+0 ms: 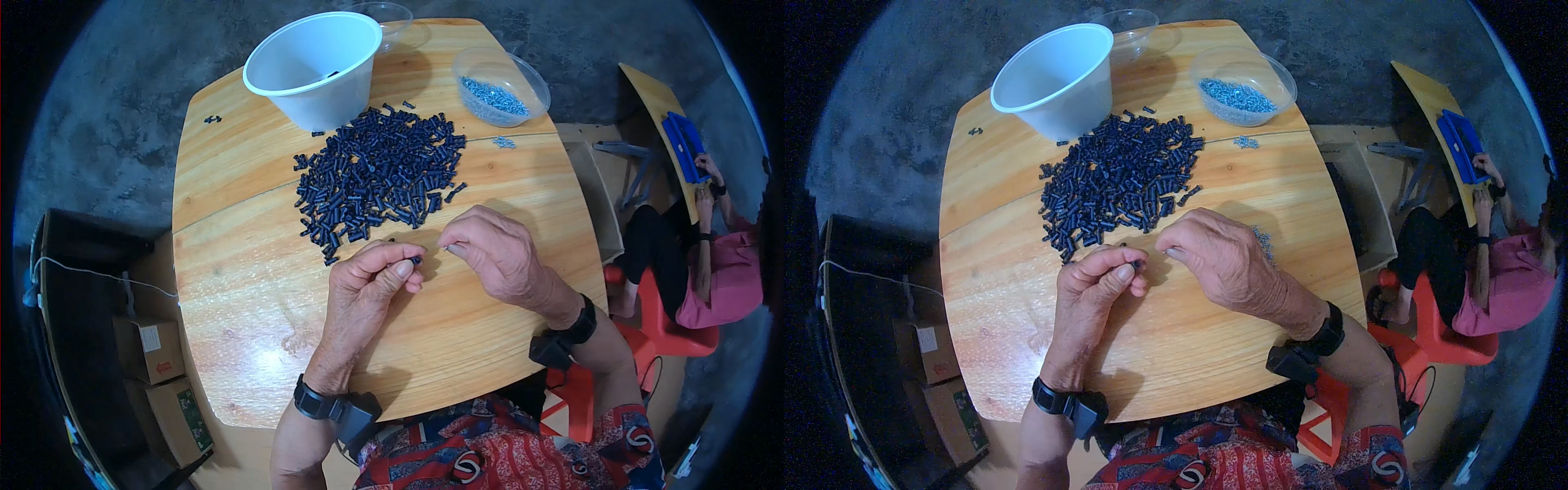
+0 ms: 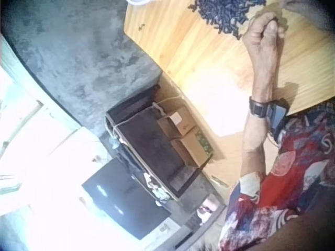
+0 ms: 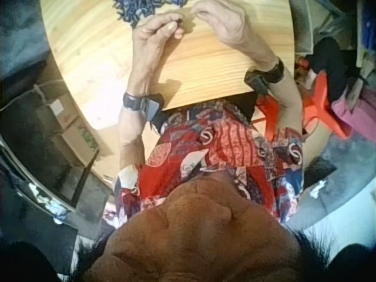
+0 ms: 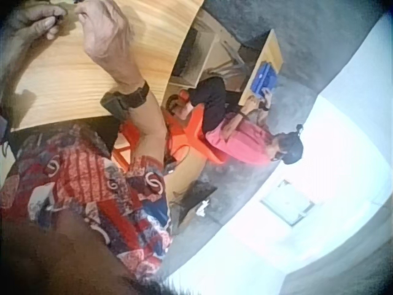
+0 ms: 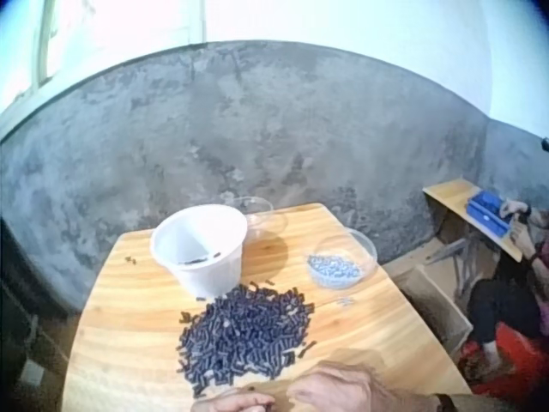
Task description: Assembling small blue and black plastic or rubber components at a workbench.
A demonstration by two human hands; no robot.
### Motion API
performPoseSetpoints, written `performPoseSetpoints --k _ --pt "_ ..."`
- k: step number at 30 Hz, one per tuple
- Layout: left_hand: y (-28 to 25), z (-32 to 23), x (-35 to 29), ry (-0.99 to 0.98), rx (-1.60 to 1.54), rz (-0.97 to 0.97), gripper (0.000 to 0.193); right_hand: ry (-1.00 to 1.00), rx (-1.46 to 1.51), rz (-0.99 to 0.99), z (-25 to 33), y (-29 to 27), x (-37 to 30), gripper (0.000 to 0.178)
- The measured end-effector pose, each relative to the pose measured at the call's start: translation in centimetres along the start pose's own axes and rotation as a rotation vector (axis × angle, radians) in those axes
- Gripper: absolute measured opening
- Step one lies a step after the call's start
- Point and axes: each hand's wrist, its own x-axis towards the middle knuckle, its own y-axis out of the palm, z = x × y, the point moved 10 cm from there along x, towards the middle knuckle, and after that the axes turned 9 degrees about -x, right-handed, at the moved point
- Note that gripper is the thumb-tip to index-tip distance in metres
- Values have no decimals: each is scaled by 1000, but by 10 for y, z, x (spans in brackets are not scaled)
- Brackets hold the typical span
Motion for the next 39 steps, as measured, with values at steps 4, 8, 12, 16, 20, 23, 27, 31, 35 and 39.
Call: performPoseSetpoints --k 4,8,12,16,20,23,27,31,35,39 --pt "0 6 1 -31 35 34 16 118 144 49 -5 9 -4 10" --pt "3 6 1 -36 57 50 16 112 145 48 -2 12 -6 10" --pt "5 7 0 -24 12 64 16 136 109 34 -7 13 -5 12" --pt "7 7 0 -26 78 51 15 135 90 23 -5 15 -7 13" --pt "9 6 1 0 63 74 15 110 99 25 1 17 -5 12" --pt "6 11 0 -29 24 66 15 78 40 37 2 17 -3 11" --pt "4 14 1 -23 9 69 15 52 20 31 6 17 -2 12" --pt "4 15 2 -15 66 53 14 38 -1 88 9 18 -1 13" --pt "2 14 2 -3 130 40 13 12 -7 104 11 21 -1 15" --pt "3 14 2 -10 140 31 12 -24 -67 100 14 23 -2 17"
